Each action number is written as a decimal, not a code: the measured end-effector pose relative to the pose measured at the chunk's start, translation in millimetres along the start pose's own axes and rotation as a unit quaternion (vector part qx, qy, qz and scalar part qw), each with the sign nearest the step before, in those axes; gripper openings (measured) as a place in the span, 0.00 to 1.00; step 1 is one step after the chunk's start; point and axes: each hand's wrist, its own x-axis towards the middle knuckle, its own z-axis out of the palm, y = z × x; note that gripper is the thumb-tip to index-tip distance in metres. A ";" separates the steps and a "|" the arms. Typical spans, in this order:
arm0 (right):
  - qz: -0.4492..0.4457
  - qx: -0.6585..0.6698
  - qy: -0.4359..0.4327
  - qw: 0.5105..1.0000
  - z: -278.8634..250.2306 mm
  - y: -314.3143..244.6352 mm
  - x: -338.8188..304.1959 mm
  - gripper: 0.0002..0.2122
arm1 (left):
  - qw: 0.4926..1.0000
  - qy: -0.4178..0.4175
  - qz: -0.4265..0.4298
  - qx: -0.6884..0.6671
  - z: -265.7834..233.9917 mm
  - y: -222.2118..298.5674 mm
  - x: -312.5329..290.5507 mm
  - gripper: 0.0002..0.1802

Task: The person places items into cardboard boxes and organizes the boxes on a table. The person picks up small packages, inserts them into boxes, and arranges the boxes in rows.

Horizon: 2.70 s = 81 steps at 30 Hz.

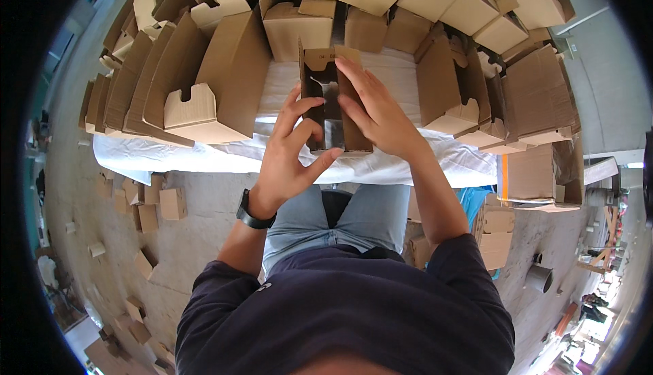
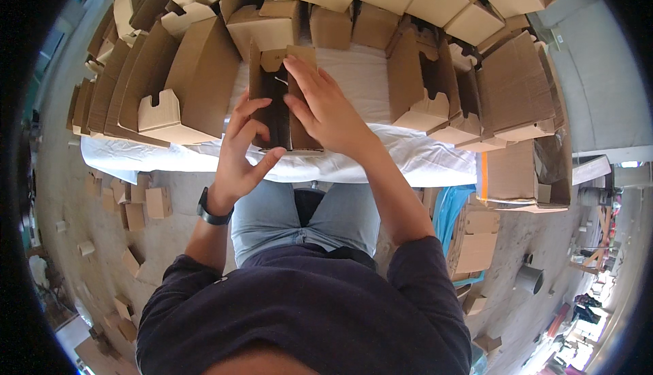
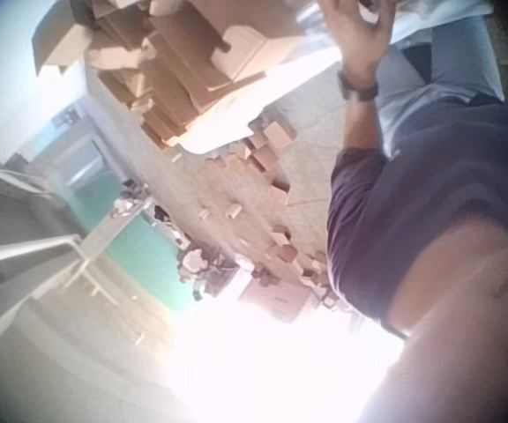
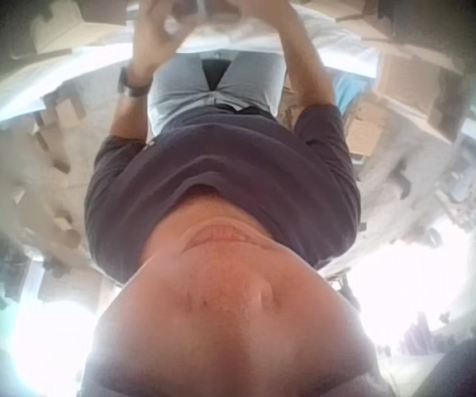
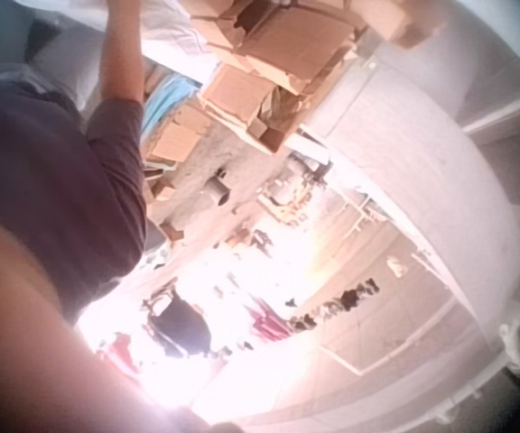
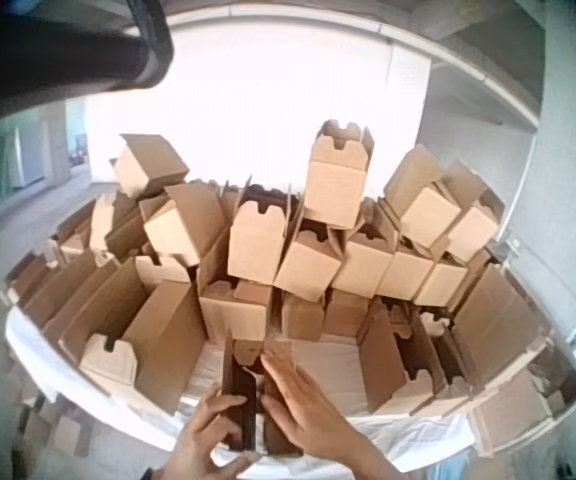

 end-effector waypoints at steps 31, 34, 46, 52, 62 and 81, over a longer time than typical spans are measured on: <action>0.036 0.186 0.195 0.962 44.5 -1.3 -71.0 0.19 | 0.894 0.092 -0.147 -0.413 62.4 -32.7 -35.3 0.63; 0.058 0.193 0.230 0.952 50.3 -4.1 -68.6 0.14 | 0.888 0.125 -0.166 -0.410 68.5 -28.3 -35.5 0.59; 0.115 0.283 0.331 0.893 63.1 -16.5 -58.2 0.20 | 0.957 0.194 -0.080 -0.202 81.0 -24.0 -24.8 0.37; 0.136 0.247 0.320 0.904 63.9 -14.2 -61.7 0.23 | 0.970 0.176 -0.055 -0.160 75.6 -21.6 -22.8 0.34; 0.151 0.230 0.321 0.906 64.8 -18.0 -58.8 0.24 | 0.982 0.172 0.003 -0.079 65.7 -17.7 -16.0 0.33; 0.176 0.276 0.268 0.906 70.2 -23.4 -50.8 0.23 | 0.937 -0.159 0.049 0.307 16.5 -3.9 0.5 0.46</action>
